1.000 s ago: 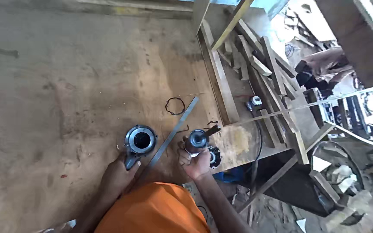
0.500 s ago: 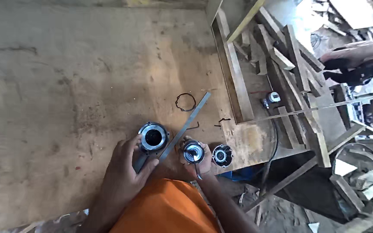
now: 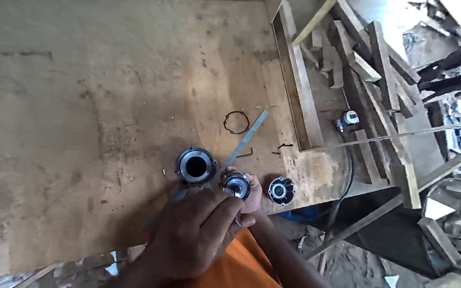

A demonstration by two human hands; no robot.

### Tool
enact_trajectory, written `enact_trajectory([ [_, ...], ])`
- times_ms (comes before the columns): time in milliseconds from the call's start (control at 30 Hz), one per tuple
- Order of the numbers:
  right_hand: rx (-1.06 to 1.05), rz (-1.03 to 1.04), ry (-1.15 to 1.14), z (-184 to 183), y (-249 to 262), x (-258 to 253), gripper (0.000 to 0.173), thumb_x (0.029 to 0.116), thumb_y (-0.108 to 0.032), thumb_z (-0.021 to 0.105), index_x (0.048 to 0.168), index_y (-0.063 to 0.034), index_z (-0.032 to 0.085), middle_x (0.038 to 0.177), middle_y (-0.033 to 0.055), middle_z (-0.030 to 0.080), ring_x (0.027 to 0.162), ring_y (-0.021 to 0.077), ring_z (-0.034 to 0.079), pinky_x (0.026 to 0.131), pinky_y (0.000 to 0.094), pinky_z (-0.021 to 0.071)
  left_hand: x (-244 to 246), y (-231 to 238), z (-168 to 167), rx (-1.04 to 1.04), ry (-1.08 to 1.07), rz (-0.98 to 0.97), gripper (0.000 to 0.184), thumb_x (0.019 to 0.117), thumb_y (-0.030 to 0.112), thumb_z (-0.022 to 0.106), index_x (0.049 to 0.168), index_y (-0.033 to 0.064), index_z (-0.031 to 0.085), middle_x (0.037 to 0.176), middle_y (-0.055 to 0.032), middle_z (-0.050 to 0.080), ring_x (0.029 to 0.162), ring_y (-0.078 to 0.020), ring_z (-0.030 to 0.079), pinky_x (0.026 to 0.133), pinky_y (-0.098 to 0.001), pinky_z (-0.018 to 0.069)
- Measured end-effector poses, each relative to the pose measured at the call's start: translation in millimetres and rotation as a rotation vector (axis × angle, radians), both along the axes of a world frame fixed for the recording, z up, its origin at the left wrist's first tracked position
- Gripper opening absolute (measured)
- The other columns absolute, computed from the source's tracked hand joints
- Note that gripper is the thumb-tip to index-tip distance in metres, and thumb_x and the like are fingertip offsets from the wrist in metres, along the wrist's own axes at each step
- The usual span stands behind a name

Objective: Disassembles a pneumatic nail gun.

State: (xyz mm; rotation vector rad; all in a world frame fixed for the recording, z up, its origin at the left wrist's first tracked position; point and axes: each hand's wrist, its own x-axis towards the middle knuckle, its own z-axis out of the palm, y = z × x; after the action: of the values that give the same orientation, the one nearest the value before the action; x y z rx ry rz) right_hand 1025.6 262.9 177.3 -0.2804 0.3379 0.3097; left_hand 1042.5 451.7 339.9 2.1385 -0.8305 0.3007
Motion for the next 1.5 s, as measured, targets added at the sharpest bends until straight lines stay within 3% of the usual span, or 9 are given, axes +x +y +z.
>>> enact_trajectory([
  [167,-0.021,0.009,-0.080,-5.2,2.6,4.3,0.039,0.0934,-0.044,0.050,0.113,-0.0166,0.070,0.102,0.0043,0.070,0.093,0.0152,0.069,0.078,0.0328,0.0583,-4.9,-5.5,-0.3,-0.026,0.009,0.074,0.024,0.1052,0.029,0.058,0.108,0.0090,0.071,0.094,-0.0051,0.072,0.085,-0.0121,0.069,0.073,-0.0274,0.0580],
  [333,-0.118,-0.056,-0.162,-5.1,0.8,8.4,0.043,0.0938,-0.045,0.049,0.115,-0.0150,0.070,0.099,0.0053,0.069,0.086,0.0150,0.068,0.071,0.0318,0.0576,-3.0,-3.6,-0.4,-0.103,0.102,0.124,0.028,0.1079,0.031,0.050,0.108,0.0097,0.069,0.096,-0.0018,0.069,0.087,-0.0050,0.067,0.074,-0.0209,0.0573],
  [500,-0.205,-0.073,-0.132,10.2,-1.0,9.4,0.040,0.0946,-0.047,0.049,0.110,-0.0176,0.073,0.095,0.0033,0.071,0.084,0.0132,0.069,0.070,0.0303,0.0583,-0.8,-1.1,0.2,-0.091,0.057,0.068,0.026,0.1064,0.030,0.054,0.108,0.0096,0.069,0.096,-0.0027,0.071,0.087,-0.0069,0.067,0.073,-0.0215,0.0566],
  [767,-0.253,-0.103,-0.139,13.2,-2.2,2.7,0.040,0.0964,-0.043,0.046,0.111,-0.0174,0.073,0.096,0.0037,0.071,0.086,0.0135,0.069,0.073,0.0307,0.0584,-6.0,-1.5,5.4,-0.029,0.050,0.064,0.023,0.1046,0.031,0.059,0.108,0.0113,0.072,0.099,-0.0027,0.072,0.093,-0.0090,0.069,0.078,-0.0241,0.0587],
  [867,-0.407,-0.107,-0.099,19.9,2.3,2.9,0.044,0.0992,-0.043,0.036,0.109,-0.0193,0.072,0.093,0.0020,0.072,0.085,0.0112,0.069,0.072,0.0297,0.0585,-9.4,-3.3,5.0,-0.001,0.015,0.050,0.021,0.1046,0.028,0.060,0.107,0.0100,0.071,0.102,-0.0055,0.074,0.096,-0.0126,0.071,0.081,-0.0281,0.0595],
  [1000,-0.305,-0.089,-0.154,13.6,0.6,-0.5,0.040,0.0956,-0.046,0.050,0.110,-0.0169,0.073,0.096,0.0032,0.072,0.083,0.0118,0.069,0.068,0.0286,0.0586,-9.1,-2.4,3.2,-0.075,0.092,0.067,0.023,0.1056,0.027,0.057,0.107,0.0096,0.071,0.101,-0.0029,0.074,0.094,-0.0083,0.070,0.080,-0.0249,0.0597],
  [1167,-0.365,-0.096,-0.093,20.1,2.5,0.4,0.042,0.0971,-0.046,0.043,0.109,-0.0189,0.072,0.091,0.0023,0.072,0.080,0.0108,0.069,0.065,0.0289,0.0581,-11.7,-3.4,-3.4,0.007,0.121,0.075,0.023,0.1049,0.029,0.059,0.109,0.0109,0.074,0.104,-0.0023,0.075,0.098,-0.0093,0.071,0.086,-0.0278,0.0602],
  [1300,-0.331,-0.038,-0.185,28.1,5.5,7.9,0.043,0.0934,-0.051,0.051,0.112,-0.0177,0.071,0.094,0.0028,0.069,0.080,0.0115,0.067,0.065,0.0282,0.0572,-9.3,-4.7,-4.3,0.033,0.107,0.069,0.024,0.1044,0.029,0.060,0.111,0.0117,0.075,0.105,-0.0026,0.074,0.097,-0.0097,0.070,0.084,-0.0269,0.0598],
  [1500,-0.218,-0.044,-0.177,32.7,11.6,10.7,0.040,0.0939,-0.046,0.051,0.113,-0.0163,0.071,0.101,0.0036,0.069,0.086,0.0122,0.067,0.069,0.0286,0.0572,-3.3,-2.0,-5.9,0.081,0.053,0.138,0.024,0.1006,0.036,0.065,0.113,0.0187,0.077,0.105,-0.0001,0.068,0.097,-0.0129,0.062,0.081,-0.0319,0.0520],
])
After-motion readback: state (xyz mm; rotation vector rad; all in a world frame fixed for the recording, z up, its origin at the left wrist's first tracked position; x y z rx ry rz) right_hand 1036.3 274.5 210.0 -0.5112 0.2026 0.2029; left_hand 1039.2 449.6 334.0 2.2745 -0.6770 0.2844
